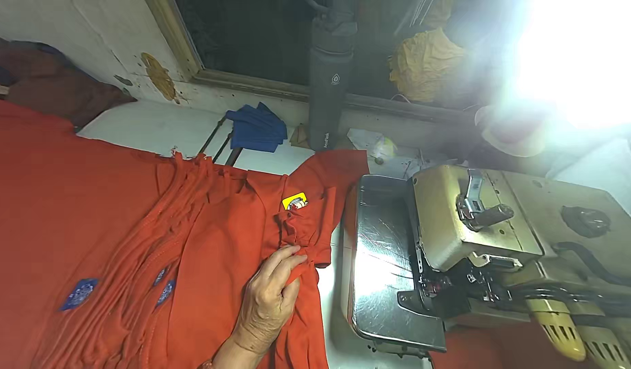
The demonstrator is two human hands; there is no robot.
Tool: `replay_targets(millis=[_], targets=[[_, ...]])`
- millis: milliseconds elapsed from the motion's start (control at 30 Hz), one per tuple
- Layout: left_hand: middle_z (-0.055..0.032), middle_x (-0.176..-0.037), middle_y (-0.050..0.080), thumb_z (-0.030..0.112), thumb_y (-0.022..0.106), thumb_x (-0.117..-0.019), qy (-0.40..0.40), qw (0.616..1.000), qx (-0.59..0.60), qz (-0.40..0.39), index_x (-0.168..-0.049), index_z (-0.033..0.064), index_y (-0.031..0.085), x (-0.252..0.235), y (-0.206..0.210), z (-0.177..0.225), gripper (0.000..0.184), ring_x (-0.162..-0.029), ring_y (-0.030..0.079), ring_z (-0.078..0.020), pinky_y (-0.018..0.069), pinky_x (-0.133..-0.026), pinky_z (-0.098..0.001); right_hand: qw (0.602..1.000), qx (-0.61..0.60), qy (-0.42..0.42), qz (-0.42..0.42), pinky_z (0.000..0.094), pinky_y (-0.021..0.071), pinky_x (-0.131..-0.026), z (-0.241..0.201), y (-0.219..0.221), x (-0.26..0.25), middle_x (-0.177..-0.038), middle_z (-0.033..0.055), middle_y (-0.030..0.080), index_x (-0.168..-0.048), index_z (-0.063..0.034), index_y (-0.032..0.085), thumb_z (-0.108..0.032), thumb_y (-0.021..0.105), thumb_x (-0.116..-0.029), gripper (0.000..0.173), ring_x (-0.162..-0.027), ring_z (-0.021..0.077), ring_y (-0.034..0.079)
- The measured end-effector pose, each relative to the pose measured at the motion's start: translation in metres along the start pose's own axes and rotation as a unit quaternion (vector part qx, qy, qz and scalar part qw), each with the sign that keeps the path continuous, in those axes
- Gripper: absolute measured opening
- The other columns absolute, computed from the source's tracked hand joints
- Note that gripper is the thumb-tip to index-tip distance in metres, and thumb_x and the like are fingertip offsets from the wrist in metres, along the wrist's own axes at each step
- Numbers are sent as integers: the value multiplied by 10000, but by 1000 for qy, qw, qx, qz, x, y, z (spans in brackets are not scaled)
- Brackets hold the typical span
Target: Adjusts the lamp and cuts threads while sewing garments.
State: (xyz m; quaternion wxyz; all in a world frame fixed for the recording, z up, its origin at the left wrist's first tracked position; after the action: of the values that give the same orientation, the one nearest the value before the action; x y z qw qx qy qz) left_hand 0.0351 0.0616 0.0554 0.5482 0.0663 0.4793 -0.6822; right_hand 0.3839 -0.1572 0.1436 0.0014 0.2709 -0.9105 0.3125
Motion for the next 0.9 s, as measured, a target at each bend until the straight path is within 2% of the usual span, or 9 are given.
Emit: replay_targets(millis=[300, 433, 533, 567, 633, 667, 733, 800, 900], targets=[[-112, -1138, 754, 103, 506, -931, 7, 1000, 5, -1, -1043, 77, 778, -1, 0, 1, 295, -1115, 703, -175, 529, -980, -238, 999, 42, -21, 27, 158, 509, -820, -10, -14, -1, -893, 76, 673, -1033, 129, 566, 106, 520, -908, 136, -834, 13, 632], [-110, -1135, 753, 110, 511, -930, 9, 1000, 4, -3, -1030, 86, 777, -1, 0, 1, 285, -1105, 704, -169, 536, -965, -237, 990, 135, 9, -38, 175, 482, -852, 19, -43, -64, -959, 201, 677, -1125, 233, 579, 125, 485, -987, 198, -896, 85, 628], [-116, -1128, 756, 97, 505, -907, 13, 1000, -3, -2, -1026, 72, 781, -1, 0, 2, 301, -1106, 706, -185, 531, -970, -242, 999, 24, 11, -27, 173, 555, -690, 38, -33, -77, -713, 20, 661, -836, 29, 594, 125, 484, -952, 187, -685, 20, 641], [-114, -1129, 756, 98, 504, -908, 13, 1000, -4, -1, -1026, 72, 781, -2, 0, 1, 302, -1105, 705, -184, 528, -972, -241, 997, -32, -51, -56, 173, 560, -744, 54, -28, -78, -789, -17, 690, -906, -16, 600, 79, 438, -991, 206, -754, -5, 656], [-108, -1136, 755, 99, 504, -912, 12, 1000, -2, -1, -1033, 75, 780, -1, 0, 1, 302, -1114, 701, -177, 525, -980, -240, 956, -49, -215, -195, 200, 485, -993, 100, -21, -79, -1226, 93, 654, -1310, 118, 509, -56, 416, -1057, 321, -1145, 25, 607], [-108, -1135, 755, 101, 506, -915, 12, 1000, 0, -1, -1034, 72, 780, -2, 0, 1, 299, -1119, 699, -176, 522, -985, -241, 968, -50, -200, -142, 205, 474, -1010, 114, -19, -75, -1243, 141, 639, -1339, 146, 487, -75, 440, -1065, 355, -1158, 44, 603], [-110, -1135, 755, 102, 503, -911, 11, 1000, 1, -1, -1031, 75, 780, -2, 0, 0, 303, -1119, 699, -172, 524, -981, -242, 983, -81, -155, -60, 199, 498, -974, 131, -20, -75, -1199, 152, 668, -1304, 158, 514, -82, 467, -1057, 348, -1103, 44, 637], [-113, -1134, 754, 107, 499, -915, 10, 1000, 2, 2, -1025, 78, 777, -1, 1, -1, 300, -1116, 698, -163, 523, -978, -232, 976, -167, -108, -85, 211, 532, -944, 116, -22, -89, -1130, 58, 694, -1258, 88, 533, -40, 392, -1070, 267, -1052, 36, 659], [-122, -1122, 754, 117, 511, -919, 10, 1000, 7, 6, -1018, 73, 777, 0, 0, -1, 288, -1106, 700, -160, 519, -973, -219, 998, -44, 44, -6, 193, 545, -651, 48, -35, -87, -702, 12, 644, -837, 38, 625, 89, 581, -949, 130, -660, 40, 625]])
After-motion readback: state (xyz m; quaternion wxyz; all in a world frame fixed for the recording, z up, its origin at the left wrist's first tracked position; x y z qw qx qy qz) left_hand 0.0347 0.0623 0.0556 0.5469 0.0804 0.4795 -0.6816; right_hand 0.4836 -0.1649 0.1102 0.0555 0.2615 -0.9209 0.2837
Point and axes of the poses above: each hand's wrist, its own x-axis away from the middle knuckle, its own y-axis out of the palm, z = x × y, the point moved 9 cm from there along -x, towards the middle knuckle
